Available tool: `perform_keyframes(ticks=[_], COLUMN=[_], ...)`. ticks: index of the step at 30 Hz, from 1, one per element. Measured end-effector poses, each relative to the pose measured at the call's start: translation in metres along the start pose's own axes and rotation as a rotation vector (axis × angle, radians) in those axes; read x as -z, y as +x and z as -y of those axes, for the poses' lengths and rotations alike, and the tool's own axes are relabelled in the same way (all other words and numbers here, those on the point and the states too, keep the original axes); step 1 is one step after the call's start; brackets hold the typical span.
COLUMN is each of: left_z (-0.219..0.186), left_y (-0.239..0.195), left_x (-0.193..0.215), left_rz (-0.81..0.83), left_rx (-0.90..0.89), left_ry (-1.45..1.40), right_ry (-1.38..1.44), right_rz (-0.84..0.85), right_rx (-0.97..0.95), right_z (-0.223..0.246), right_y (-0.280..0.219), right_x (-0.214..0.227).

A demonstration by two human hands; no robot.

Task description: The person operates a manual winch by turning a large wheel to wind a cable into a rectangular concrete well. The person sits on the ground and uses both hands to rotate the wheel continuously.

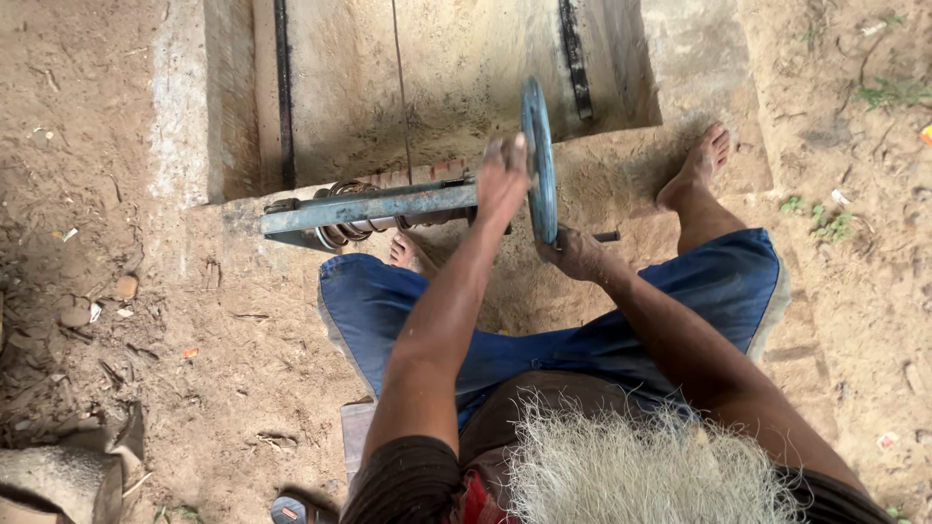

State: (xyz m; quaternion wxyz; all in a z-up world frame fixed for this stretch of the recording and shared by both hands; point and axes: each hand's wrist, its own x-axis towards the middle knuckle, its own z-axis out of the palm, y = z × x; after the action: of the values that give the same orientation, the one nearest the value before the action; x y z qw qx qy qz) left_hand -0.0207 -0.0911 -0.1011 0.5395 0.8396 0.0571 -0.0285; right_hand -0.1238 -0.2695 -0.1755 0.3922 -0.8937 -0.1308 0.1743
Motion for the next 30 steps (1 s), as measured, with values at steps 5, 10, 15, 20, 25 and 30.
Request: perform_keyframes(ticks=[5, 10, 15, 20, 25, 30], left_z=[-0.04, -0.026, 0.003, 0.039, 0.072, 0.085], left_y=[0.04, 0.009, -0.047, -0.097, -0.125, -0.141], left_x=[-0.015, -0.039, -0.049, -0.056, -0.06, -0.049], left_rz=[0.072, 0.201, 0.083, 0.066, 0.257, 0.292], left_rx=[0.006, 0.046, -0.179, -0.352, -0.233, -0.277], left_ry=[0.333, 0.205, 0.133, 0.052, 0.212, 0.36], right_ry=[-0.056, -0.492, -0.439, 0.093, 0.271, 0.339], right_rz=[0.176, 0.4, 0.349, -0.127, -0.264, -0.398], right_rx=[-0.046, -0.076, -0.4, -0.367, -0.262, -0.029], right_z=[-0.024, -0.056, -0.056, 0.011, 0.091, 0.105], right_y=[-0.006, 0.005, 0.032, 0.053, 0.071, 0.1], right_x=[-0.027, -0.037, 0.005, 0.079, 0.115, 0.097])
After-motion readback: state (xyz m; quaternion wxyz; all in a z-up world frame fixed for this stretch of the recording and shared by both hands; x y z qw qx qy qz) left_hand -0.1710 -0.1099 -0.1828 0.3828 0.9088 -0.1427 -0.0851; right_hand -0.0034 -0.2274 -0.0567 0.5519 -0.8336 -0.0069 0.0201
